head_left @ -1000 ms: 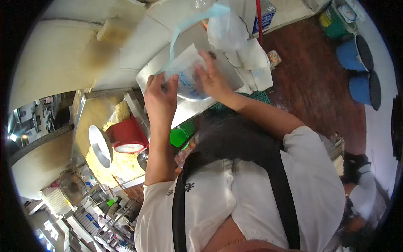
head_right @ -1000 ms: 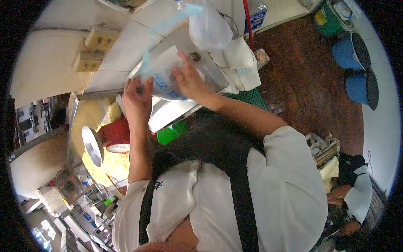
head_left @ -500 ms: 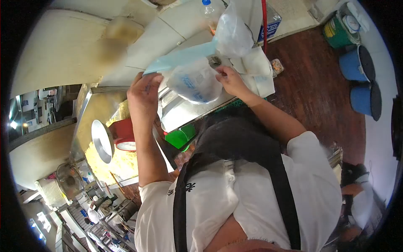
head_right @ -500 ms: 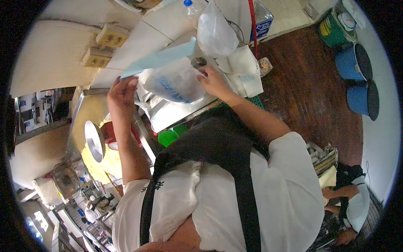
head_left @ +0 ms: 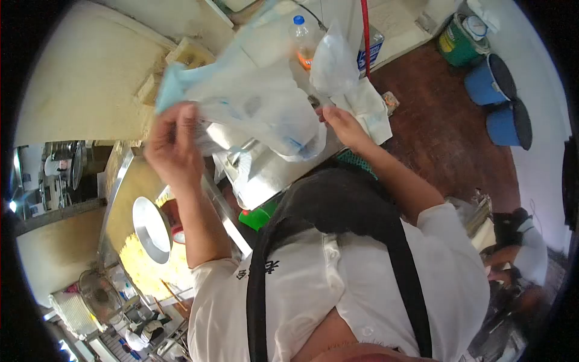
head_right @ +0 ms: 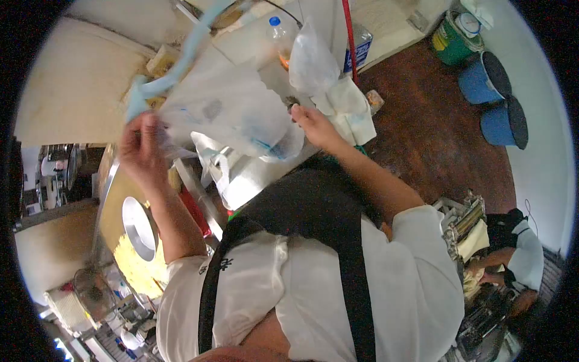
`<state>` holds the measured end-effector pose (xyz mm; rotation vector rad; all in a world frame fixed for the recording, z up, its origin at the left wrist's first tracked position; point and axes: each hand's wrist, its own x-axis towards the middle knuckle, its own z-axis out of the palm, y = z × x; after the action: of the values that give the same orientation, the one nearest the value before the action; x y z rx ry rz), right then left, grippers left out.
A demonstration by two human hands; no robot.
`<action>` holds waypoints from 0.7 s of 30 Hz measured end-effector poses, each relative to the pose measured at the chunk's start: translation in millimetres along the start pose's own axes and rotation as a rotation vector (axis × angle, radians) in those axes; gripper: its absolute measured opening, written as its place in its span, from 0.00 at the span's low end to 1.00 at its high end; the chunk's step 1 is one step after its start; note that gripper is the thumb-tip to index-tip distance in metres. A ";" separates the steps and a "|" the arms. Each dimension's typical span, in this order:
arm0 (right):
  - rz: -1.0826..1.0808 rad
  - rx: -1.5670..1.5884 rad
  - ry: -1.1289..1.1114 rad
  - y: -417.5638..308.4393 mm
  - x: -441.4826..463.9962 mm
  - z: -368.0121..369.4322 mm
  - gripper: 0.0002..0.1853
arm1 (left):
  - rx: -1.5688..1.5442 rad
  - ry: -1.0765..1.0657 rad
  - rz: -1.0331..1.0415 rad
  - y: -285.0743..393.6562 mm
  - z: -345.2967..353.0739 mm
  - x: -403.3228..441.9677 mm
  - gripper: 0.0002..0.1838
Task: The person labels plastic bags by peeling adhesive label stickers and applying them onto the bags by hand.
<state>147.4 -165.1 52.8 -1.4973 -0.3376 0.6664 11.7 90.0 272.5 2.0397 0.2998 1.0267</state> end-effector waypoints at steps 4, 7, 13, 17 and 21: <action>0.143 0.103 -0.056 -33.7 -10.0 11.6 0.18 | -0.344 -0.063 0.014 -28.6 -11.3 1.9 0.07; -0.002 0.382 0.006 -55.8 -9.2 24.8 0.15 | -0.666 -0.234 -0.038 -38.4 -16.9 20.5 0.12; -0.278 0.641 -0.164 -146.1 -3.2 50.8 0.27 | -0.211 -0.731 -0.294 -127.1 58.9 35.1 0.27; -0.546 0.562 -0.135 -133.5 52.7 27.0 0.27 | -0.916 -0.809 -0.750 -105.9 98.7 29.2 0.27; -0.413 0.536 0.037 -132.0 54.2 -20.2 0.25 | -0.893 -0.962 -0.589 -110.7 132.0 55.5 0.18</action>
<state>227.7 -141.4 170.0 -0.8900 -0.3889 0.3567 162.4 115.8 175.7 1.2645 -0.0824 -0.2387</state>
